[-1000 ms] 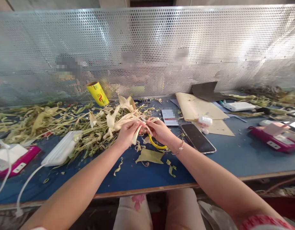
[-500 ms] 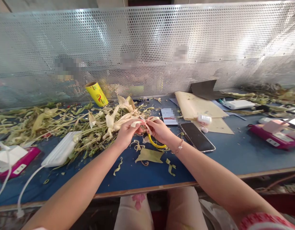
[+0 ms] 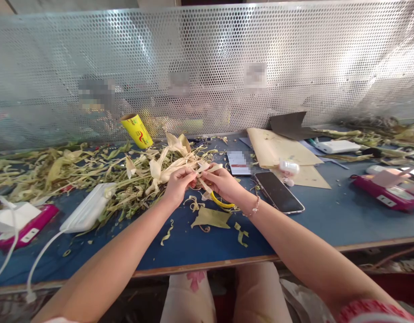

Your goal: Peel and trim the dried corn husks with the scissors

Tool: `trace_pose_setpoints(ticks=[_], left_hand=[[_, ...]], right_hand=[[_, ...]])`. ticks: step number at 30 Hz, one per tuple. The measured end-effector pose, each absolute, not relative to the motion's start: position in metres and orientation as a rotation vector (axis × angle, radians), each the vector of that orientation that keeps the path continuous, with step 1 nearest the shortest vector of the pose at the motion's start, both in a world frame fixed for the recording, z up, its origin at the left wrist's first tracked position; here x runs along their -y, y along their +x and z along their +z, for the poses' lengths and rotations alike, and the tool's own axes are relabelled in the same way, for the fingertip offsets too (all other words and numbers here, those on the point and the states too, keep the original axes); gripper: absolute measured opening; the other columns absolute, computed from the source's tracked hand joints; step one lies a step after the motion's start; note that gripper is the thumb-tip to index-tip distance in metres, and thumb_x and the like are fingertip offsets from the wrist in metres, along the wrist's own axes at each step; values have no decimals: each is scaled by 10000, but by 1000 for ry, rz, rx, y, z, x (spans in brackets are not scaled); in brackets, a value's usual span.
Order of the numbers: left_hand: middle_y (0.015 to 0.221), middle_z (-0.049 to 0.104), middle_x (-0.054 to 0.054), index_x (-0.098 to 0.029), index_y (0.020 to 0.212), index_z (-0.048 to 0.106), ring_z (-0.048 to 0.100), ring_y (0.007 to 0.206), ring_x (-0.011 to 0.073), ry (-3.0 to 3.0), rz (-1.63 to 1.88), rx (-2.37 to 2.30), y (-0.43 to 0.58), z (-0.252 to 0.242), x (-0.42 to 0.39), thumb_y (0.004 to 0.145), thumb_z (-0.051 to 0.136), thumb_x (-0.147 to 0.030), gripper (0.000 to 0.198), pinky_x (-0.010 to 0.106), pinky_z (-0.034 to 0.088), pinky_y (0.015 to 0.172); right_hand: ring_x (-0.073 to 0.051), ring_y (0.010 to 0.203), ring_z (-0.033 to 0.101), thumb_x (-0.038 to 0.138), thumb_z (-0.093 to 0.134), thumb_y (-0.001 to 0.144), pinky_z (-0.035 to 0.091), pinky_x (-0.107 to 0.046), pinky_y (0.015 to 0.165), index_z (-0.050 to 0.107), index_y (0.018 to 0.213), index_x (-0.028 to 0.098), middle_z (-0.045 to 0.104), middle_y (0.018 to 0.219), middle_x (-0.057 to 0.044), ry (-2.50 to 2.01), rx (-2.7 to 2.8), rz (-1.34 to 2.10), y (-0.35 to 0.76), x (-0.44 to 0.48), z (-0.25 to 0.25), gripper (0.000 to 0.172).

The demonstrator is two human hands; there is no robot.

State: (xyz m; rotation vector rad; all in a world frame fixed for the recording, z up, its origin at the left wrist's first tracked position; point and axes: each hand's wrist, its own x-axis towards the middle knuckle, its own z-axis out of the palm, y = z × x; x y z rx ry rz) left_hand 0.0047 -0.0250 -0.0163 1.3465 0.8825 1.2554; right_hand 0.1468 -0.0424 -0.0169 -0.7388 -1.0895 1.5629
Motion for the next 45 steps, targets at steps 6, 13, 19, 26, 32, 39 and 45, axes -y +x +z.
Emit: trace_pose_setpoints(ticks=[6, 13, 19, 26, 32, 39, 45], left_hand=[[449, 461, -44, -159, 482, 483, 414, 433, 64, 1400, 1359, -984, 2, -22, 19, 595, 636, -252, 212, 208, 318, 449], [484, 439, -50, -174, 543, 460, 407, 469, 70, 1543, 1521, -1096, 0, -27, 16, 661, 615, -255, 211, 214, 329, 487], [521, 457, -45, -182, 605, 467, 434, 502, 81, 1594, 1572, -1158, -1, -25, 20, 711, 606, -295, 208, 217, 335, 503], [515, 428, -47, -177, 560, 447, 415, 484, 76, 1587, 1356, -991, 0, -24, 17, 651, 627, -261, 218, 218, 316, 485], [503, 380, -52, -178, 551, 444, 351, 473, 73, 1736, 1313, -993, 3, -14, 28, 604, 633, -217, 201, 218, 278, 467], [580, 480, -37, -176, 662, 517, 443, 542, 94, 1816, 1239, -946, 4, -22, 26, 602, 699, -315, 237, 228, 364, 529], [608, 565, 0, -163, 653, 580, 522, 573, 123, 1779, 1213, -1017, 6, -22, 26, 606, 691, -360, 231, 250, 420, 552]], right_hand=[[-81, 492, 509, 278, 730, 563, 391, -219, 480, 515, 679, 173, 578, 545, 31, -886, 1314, 1389, 144, 39, -26, 266], [-103, 562, 565, 276, 731, 548, 456, -253, 577, 503, 754, 190, 584, 590, 41, -937, 1137, 1253, 142, 37, -35, 319], [-115, 584, 531, 295, 656, 651, 437, -274, 592, 547, 678, 191, 575, 635, 11, -977, 1274, 983, 145, 44, -28, 153], [-187, 830, 543, 185, 518, 773, 413, -355, 818, 581, 738, 224, 620, 804, -40, -915, 1727, 313, 158, 43, -20, 82], [-164, 767, 538, 173, 458, 799, 432, -301, 717, 572, 781, 214, 584, 797, -45, -935, 1720, 360, 157, 40, -26, 123], [-151, 723, 533, 179, 491, 753, 428, -291, 683, 567, 754, 215, 585, 779, -26, -973, 1654, 493, 155, 38, -29, 84], [-148, 726, 539, 191, 485, 754, 427, -291, 682, 560, 758, 213, 590, 777, -24, -974, 1638, 539, 154, 38, -31, 78]])
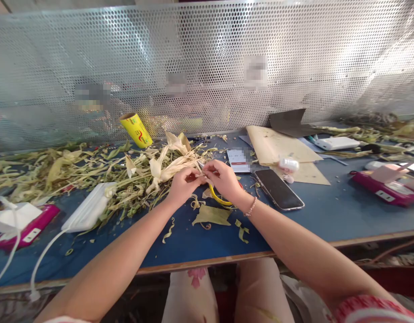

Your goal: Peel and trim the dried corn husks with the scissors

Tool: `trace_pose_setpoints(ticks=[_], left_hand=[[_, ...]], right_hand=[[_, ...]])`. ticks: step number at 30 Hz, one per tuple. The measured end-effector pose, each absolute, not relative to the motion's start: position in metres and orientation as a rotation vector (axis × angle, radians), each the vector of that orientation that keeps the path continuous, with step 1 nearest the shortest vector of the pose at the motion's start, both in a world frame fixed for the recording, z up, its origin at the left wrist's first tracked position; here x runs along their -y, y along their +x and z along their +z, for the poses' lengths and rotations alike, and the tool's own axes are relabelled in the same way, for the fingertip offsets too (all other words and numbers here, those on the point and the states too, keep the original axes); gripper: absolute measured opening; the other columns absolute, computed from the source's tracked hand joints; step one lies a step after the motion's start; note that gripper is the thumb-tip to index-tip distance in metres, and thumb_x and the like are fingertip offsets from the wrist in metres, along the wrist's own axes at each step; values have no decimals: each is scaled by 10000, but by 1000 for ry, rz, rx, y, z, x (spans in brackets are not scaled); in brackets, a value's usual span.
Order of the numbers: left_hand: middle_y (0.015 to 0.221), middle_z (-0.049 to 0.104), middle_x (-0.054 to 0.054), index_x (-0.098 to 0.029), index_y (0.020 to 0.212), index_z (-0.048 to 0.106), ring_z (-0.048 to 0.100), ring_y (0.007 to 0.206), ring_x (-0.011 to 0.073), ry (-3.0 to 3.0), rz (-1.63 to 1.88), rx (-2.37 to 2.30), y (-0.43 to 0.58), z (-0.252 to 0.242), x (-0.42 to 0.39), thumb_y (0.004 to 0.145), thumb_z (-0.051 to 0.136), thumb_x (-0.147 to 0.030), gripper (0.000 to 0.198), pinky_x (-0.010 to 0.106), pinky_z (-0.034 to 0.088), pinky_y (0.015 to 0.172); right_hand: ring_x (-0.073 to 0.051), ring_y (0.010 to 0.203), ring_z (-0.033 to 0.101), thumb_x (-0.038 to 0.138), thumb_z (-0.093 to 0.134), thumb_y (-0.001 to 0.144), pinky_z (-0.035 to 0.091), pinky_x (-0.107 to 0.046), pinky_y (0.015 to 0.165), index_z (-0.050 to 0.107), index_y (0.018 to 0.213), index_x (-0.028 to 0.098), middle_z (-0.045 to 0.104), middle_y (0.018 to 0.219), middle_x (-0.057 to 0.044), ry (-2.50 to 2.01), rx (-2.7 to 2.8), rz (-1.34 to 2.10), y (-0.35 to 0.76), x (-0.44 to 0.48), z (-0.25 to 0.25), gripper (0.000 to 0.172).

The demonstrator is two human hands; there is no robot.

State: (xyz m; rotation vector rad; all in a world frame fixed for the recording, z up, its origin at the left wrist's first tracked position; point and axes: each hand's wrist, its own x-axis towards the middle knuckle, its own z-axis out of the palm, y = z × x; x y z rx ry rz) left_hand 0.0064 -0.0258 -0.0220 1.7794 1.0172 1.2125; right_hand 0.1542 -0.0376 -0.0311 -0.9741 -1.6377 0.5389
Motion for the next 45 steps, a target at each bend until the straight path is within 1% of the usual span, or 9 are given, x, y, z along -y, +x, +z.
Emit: trace_pose_setpoints(ticks=[10, 17, 22, 26, 31, 36, 39, 42, 45], left_hand=[[591, 543, -11, -167, 611, 567, 479, 533, 109, 1777, 1226, -1022, 6, -16, 28, 604, 678, -314, 184, 240, 385, 514], [559, 468, -36, -174, 604, 525, 405, 516, 87, 1676, 1415, -1076, 1, -15, 25, 636, 654, -272, 165, 237, 345, 531], [536, 430, -45, -176, 584, 491, 375, 495, 81, 1742, 1364, -1079, 0, -16, 23, 637, 645, -239, 174, 235, 322, 515], [511, 404, -49, -179, 578, 472, 372, 471, 84, 1795, 1309, -1091, 0, -18, 22, 628, 645, -232, 188, 232, 304, 490], [586, 475, -37, -173, 626, 496, 461, 507, 92, 1839, 1262, -1038, 2, -23, 22, 625, 630, -231, 146, 225, 379, 498], [623, 468, -28, -161, 654, 513, 484, 551, 87, 1956, 1250, -966, 5, -25, 25, 663, 617, -240, 132, 210, 408, 518], [647, 466, -20, -161, 650, 503, 481, 566, 84, 2005, 1264, -946, 5, -25, 26, 698, 601, -269, 154, 204, 409, 524], [658, 501, -10, -165, 672, 509, 504, 596, 101, 1989, 1253, -973, 4, -26, 26, 711, 591, -277, 145, 220, 426, 556], [658, 535, -1, -167, 698, 522, 530, 622, 120, 1947, 1240, -983, 3, -30, 24, 715, 601, -301, 156, 239, 445, 589]], right_hand=[[-146, 756, 548, 220, 522, 717, 434, -287, 685, 543, 771, 207, 598, 808, -26, -1040, 1530, 614, 156, 31, -31, 59], [-122, 554, 537, 277, 549, 698, 432, -276, 579, 545, 743, 201, 578, 603, 20, -1100, 1504, 1047, 158, 26, -34, 89], [-121, 571, 535, 273, 548, 710, 415, -268, 589, 527, 703, 202, 565, 592, 26, -1088, 1475, 832, 158, 31, -28, 75], [-118, 586, 532, 258, 573, 705, 407, -262, 582, 572, 759, 200, 598, 677, 10, -1044, 1529, 774, 158, 38, -21, 80], [-123, 682, 554, 188, 555, 733, 438, -271, 655, 630, 790, 196, 610, 747, -10, -936, 1670, 678, 157, 39, -23, 95], [-140, 765, 545, 210, 610, 725, 459, -276, 630, 669, 737, 200, 557, 816, -46, -910, 1633, 518, 158, 33, -29, 61], [-170, 852, 555, 306, 658, 698, 470, -284, 633, 666, 696, 202, 576, 876, -66, -898, 1566, 615, 158, 30, -29, 105], [-159, 764, 574, 356, 651, 696, 471, -300, 657, 656, 687, 192, 616, 764, -42, -875, 1558, 832, 158, 29, -28, 164], [-142, 699, 569, 325, 634, 701, 461, -309, 691, 651, 688, 181, 620, 706, -24, -901, 1530, 876, 158, 29, -28, 145]])
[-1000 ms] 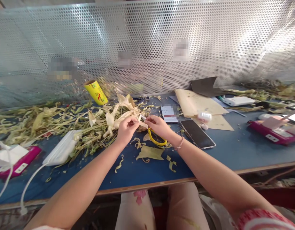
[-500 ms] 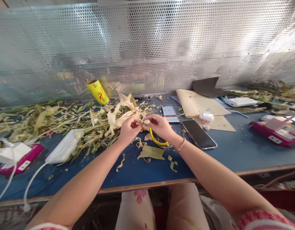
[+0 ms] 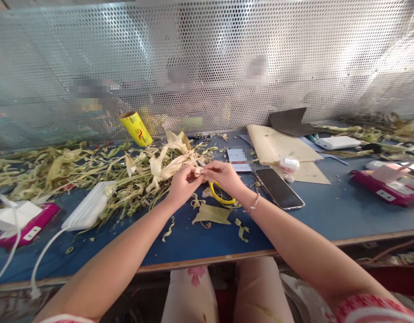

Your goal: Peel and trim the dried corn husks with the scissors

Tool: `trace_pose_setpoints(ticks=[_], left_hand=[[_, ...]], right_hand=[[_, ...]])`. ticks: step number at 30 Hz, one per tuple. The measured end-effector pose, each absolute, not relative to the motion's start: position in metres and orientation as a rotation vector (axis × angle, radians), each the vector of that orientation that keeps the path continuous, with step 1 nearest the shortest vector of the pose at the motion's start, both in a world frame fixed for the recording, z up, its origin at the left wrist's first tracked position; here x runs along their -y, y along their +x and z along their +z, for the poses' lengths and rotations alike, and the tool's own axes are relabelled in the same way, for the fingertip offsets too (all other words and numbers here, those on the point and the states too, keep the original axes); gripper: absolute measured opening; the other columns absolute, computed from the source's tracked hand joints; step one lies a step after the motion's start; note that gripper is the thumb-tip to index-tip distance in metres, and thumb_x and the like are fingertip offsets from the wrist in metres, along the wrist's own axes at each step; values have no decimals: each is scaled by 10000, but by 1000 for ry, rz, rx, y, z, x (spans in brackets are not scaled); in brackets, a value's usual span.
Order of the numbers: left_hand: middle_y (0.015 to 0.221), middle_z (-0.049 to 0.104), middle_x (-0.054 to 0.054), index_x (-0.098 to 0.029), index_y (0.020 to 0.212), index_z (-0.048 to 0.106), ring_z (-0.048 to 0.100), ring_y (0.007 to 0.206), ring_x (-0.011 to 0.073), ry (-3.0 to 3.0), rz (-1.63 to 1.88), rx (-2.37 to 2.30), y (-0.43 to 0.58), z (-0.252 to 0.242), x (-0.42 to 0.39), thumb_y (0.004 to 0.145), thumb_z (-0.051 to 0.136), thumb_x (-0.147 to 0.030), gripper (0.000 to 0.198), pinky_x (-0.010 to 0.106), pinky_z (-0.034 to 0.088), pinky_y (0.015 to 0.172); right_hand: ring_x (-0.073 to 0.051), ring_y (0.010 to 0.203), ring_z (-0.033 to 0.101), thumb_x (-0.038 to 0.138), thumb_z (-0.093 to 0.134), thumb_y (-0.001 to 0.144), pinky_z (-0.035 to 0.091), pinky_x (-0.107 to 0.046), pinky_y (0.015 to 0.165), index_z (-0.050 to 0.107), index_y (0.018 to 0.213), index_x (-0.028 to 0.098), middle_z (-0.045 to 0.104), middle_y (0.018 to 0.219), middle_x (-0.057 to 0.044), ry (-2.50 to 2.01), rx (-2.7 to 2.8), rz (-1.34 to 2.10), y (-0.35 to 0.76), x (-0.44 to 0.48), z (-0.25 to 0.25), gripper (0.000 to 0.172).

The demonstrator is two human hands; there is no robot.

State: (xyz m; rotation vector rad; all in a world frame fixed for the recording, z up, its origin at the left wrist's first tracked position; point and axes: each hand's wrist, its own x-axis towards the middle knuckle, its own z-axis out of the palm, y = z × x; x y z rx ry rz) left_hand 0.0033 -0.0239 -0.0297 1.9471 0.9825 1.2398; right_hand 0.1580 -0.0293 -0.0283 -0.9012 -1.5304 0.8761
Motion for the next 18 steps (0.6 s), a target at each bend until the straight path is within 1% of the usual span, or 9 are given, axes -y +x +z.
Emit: trace_pose_setpoints(ticks=[4, 7, 11, 15, 18], left_hand=[[671, 566, 8, -166, 711, 535, 566, 632, 141, 1842, 1215, -957, 3, -31, 23, 715, 617, -381, 231, 268, 474, 616], [623, 541, -1, -166, 667, 520, 581, 601, 150, 1762, 1207, -966, 4, -27, 26, 745, 567, -452, 300, 280, 488, 598], [590, 531, -8, -171, 636, 494, 583, 572, 149, 1678, 1237, -990, 6, -25, 27, 749, 541, -505, 356, 285, 500, 586], [591, 545, -16, -177, 693, 498, 581, 562, 142, 1583, 1270, -980, 6, -29, 24, 732, 574, -497, 331, 281, 503, 581], [592, 526, -29, -183, 700, 482, 573, 540, 129, 1582, 1279, -981, 5, -30, 22, 735, 578, -484, 318, 273, 503, 564]], right_hand=[[-136, 718, 564, 233, 610, 691, 450, -303, 713, 648, 685, 182, 606, 724, -19, -924, 1524, 768, 157, 31, -28, 64], [-133, 710, 559, 224, 612, 680, 449, -300, 702, 639, 706, 181, 599, 718, -14, -939, 1508, 780, 155, 32, -28, 57], [-126, 675, 550, 241, 636, 652, 451, -289, 661, 621, 749, 175, 590, 700, -6, -958, 1421, 854, 152, 33, -29, 119], [-114, 636, 532, 241, 643, 632, 446, -274, 621, 598, 765, 177, 577, 677, 6, -977, 1382, 925, 150, 33, -31, 154], [-104, 632, 517, 233, 680, 591, 441, -260, 614, 571, 808, 184, 548, 663, 27, -956, 1320, 992, 150, 32, -32, 247]])
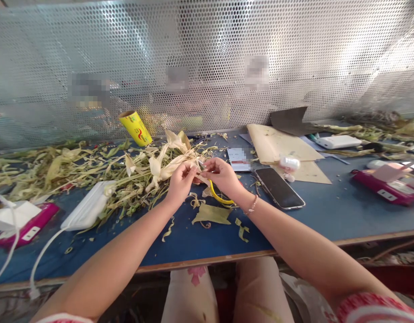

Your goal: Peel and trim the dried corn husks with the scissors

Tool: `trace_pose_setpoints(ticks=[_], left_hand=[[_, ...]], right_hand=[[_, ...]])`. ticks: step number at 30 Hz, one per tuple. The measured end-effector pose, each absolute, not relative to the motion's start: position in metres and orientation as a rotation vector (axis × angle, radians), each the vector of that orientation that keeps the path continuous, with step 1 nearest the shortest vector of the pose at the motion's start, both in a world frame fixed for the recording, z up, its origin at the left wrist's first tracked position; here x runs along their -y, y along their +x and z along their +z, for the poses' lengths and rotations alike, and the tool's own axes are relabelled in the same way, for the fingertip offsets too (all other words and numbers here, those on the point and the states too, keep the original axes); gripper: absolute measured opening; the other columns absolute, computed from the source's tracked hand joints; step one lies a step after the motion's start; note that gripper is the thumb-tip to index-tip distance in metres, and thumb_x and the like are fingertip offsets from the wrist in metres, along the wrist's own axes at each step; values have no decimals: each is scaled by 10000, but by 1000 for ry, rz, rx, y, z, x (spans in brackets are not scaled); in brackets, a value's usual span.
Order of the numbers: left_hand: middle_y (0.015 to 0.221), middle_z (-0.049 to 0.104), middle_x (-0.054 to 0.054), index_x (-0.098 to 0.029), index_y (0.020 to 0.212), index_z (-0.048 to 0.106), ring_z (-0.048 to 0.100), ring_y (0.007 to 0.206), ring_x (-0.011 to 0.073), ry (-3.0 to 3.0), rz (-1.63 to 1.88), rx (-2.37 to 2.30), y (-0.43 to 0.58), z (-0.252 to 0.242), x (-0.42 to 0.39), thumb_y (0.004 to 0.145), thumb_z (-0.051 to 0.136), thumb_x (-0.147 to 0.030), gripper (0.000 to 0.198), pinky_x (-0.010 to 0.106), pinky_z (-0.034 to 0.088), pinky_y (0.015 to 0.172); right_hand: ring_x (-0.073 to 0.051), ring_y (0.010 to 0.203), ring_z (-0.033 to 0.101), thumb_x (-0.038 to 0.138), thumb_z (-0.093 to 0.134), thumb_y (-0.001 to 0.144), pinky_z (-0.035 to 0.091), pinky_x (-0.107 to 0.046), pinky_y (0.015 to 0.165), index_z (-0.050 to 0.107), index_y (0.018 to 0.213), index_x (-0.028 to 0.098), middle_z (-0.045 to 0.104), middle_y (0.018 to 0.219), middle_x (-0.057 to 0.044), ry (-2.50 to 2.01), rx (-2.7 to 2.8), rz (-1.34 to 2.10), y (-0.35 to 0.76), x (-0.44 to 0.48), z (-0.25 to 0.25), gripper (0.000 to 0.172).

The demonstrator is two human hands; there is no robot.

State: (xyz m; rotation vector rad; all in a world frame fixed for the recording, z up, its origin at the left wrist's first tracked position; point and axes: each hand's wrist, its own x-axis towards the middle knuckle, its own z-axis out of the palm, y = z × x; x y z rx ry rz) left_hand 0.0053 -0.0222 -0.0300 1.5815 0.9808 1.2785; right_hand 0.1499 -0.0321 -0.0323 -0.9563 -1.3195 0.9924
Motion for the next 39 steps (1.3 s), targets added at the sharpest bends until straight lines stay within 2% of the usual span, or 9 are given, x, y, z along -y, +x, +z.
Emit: trace_pose_setpoints(ticks=[3, 6, 8, 11, 17, 21, 28, 34, 39], left_hand=[[606, 532, -27, -184, 701, 480, 573, 543, 126, 1611, 1259, -978, 6, -28, 22, 728, 580, -490, 323, 278, 511, 566], [601, 539, -22, -179, 702, 490, 572, 561, 128, 1644, 1208, -949, 7, -25, 24, 719, 583, -499, 333, 286, 518, 585], [597, 544, -19, -177, 698, 492, 567, 562, 127, 1674, 1176, -918, 8, -24, 25, 719, 580, -502, 338, 283, 515, 584], [613, 554, -15, -174, 698, 492, 560, 554, 123, 1716, 1125, -898, 8, -22, 27, 726, 572, -495, 332, 276, 503, 573], [642, 558, -12, -173, 707, 512, 554, 558, 122, 1736, 1068, -902, 7, -22, 28, 738, 575, -445, 280, 270, 483, 579], [643, 563, -14, -174, 702, 517, 547, 553, 119, 1657, 1020, -856, 8, -23, 30, 720, 603, -430, 270, 259, 472, 556], [607, 553, -23, -160, 693, 527, 501, 491, 80, 1403, 1066, -844, 9, -26, 25, 669, 659, -430, 302, 219, 437, 485], [585, 537, -33, -156, 650, 512, 491, 475, 65, 1306, 1055, -844, 9, -21, 27, 604, 712, -400, 319, 203, 429, 472], [554, 505, -50, -154, 616, 494, 466, 452, 48, 1221, 1039, -835, 11, -20, 28, 580, 721, -330, 289, 184, 404, 453]], right_hand=[[-109, 680, 531, 313, 693, 608, 457, -267, 651, 571, 888, 190, 571, 736, 12, -925, 1180, 1177, 149, 33, -31, 329], [-127, 746, 558, 419, 628, 686, 472, -282, 683, 613, 894, 195, 618, 865, -28, -879, 1085, 1384, 148, 36, -28, 306], [-133, 771, 566, 427, 621, 698, 476, -278, 690, 634, 876, 201, 635, 899, -31, -844, 1062, 1423, 148, 38, -25, 288], [-125, 760, 565, 407, 640, 691, 479, -261, 683, 645, 881, 203, 647, 868, -24, -794, 1069, 1430, 148, 39, -22, 279], [-104, 621, 531, 420, 646, 687, 483, -255, 588, 617, 906, 196, 612, 741, -2, -707, 1122, 1489, 150, 39, -22, 314], [-106, 560, 502, 488, 601, 708, 472, -270, 543, 583, 880, 203, 566, 677, 12, -749, 1120, 1375, 149, 37, -24, 334], [-105, 615, 498, 492, 629, 665, 430, -255, 607, 578, 696, 171, 563, 662, 1, -797, 1309, 1203, 151, 34, -29, 326], [-115, 651, 480, 426, 526, 779, 405, -266, 647, 578, 704, 177, 547, 675, -2, -864, 1598, 864, 153, 36, -27, 265], [-140, 716, 462, 454, 439, 845, 405, -290, 702, 512, 596, 191, 474, 686, -19, -795, 1817, 598, 156, 34, -27, 370]])
